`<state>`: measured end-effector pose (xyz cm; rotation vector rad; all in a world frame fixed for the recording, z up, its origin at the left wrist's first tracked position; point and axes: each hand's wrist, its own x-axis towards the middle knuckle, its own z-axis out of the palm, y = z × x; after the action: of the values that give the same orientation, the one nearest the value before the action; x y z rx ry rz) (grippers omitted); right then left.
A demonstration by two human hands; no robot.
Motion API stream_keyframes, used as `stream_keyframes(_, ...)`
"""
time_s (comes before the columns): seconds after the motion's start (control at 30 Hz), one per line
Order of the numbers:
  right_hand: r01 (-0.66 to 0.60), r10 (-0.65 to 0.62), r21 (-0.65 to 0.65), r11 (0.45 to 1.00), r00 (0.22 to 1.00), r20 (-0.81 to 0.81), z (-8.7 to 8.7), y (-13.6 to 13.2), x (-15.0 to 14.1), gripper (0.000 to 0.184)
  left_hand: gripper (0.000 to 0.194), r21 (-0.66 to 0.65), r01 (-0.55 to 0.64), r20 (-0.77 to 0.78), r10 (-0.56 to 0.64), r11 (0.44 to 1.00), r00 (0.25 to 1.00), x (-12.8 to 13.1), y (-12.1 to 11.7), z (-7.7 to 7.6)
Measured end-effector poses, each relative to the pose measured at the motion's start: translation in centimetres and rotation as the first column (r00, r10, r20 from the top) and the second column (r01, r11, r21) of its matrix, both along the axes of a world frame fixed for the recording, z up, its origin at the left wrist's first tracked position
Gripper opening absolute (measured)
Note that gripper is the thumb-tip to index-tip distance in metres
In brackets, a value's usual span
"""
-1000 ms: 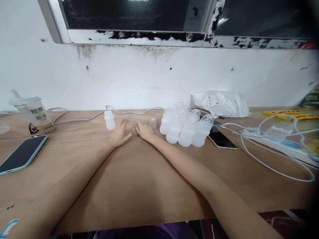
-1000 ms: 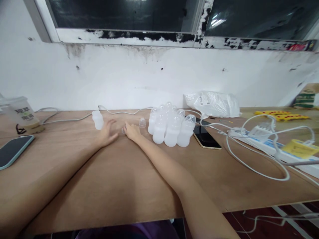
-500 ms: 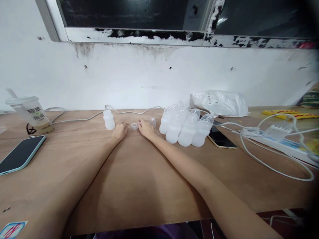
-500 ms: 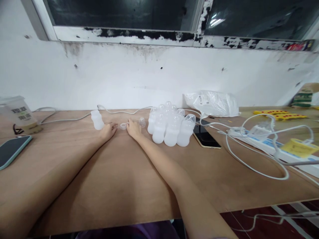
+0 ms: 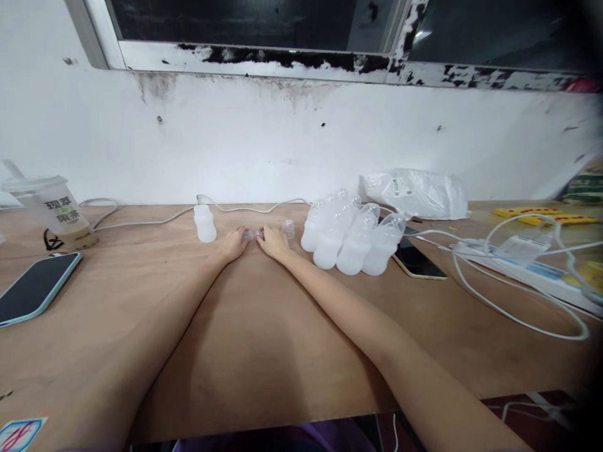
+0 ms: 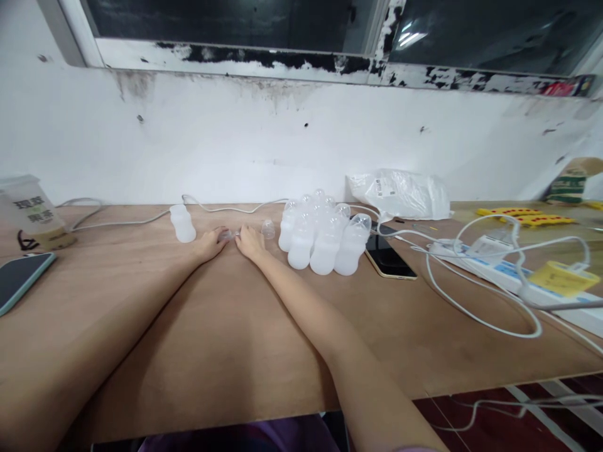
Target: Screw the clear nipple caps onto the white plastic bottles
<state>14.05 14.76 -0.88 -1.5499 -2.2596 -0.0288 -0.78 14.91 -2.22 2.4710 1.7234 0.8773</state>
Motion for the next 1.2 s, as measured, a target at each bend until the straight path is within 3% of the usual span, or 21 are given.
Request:
stream_keyframes(0.83, -0.045, 0.043, 0.066, 0.997, 0.999, 0.031, -0.5, 0.1, -0.1, 0.029, 0.033, 0.021, 0.002, -0.016, -0.002, 1.0, 1.0, 0.0, -0.3, 0.2)
stream_keyframes(1.0, -0.015, 0.016, 0.134, 0.991, 1.0, -0.009, -0.4, -0.4, 0.0, 0.034, 0.045, 0.083, -0.013, -0.003, 0.013, 0.996, 1.0, 0.2, -0.8, 0.1)
stream_keyframes(1.2, 0.06, -0.055, 0.134, 0.989, 0.998, -0.036, -0.5, -0.4, 0.7, 0.031, 0.05, 0.059, -0.038, -0.003, 0.038, 0.998, 0.999, -1.2, -1.3, 0.1)
